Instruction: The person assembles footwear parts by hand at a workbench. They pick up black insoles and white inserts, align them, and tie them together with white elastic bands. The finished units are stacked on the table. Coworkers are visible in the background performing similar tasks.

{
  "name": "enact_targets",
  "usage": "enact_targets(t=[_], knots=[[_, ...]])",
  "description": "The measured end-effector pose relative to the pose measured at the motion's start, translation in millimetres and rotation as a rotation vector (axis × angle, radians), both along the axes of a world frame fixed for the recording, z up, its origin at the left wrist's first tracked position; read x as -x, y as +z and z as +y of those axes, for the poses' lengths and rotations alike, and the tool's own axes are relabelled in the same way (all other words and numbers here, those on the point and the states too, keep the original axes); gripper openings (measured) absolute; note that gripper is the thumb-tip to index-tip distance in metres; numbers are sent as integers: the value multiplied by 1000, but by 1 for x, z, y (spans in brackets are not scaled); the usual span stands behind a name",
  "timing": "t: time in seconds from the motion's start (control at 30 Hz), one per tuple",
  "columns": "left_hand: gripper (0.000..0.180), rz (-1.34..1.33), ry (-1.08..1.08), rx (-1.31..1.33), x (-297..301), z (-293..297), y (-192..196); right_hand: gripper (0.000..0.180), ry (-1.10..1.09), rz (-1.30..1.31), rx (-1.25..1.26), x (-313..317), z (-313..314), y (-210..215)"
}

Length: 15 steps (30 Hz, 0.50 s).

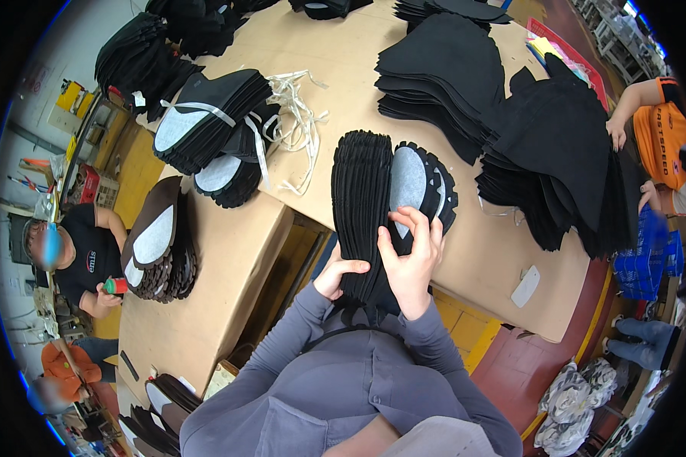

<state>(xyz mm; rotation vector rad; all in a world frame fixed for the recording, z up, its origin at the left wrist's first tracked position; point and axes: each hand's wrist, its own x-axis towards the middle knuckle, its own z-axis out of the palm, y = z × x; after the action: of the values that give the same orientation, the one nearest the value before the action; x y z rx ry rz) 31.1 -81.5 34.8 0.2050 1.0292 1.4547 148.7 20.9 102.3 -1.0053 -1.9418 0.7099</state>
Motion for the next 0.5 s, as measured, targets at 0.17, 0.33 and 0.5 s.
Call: enact_targets(t=[0.17, 0.33, 0.5], knots=[[76, -40, 18, -22, 3, -1, -4, 42, -62, 125, -139, 11, 1, -7], [74, -41, 28, -62, 6, -5, -5, 43, -28, -85, -129, 9, -5, -8], [96, -13, -33, -17, 7, -7, 10, 35, -13, -143, -353, 25, -22, 27]])
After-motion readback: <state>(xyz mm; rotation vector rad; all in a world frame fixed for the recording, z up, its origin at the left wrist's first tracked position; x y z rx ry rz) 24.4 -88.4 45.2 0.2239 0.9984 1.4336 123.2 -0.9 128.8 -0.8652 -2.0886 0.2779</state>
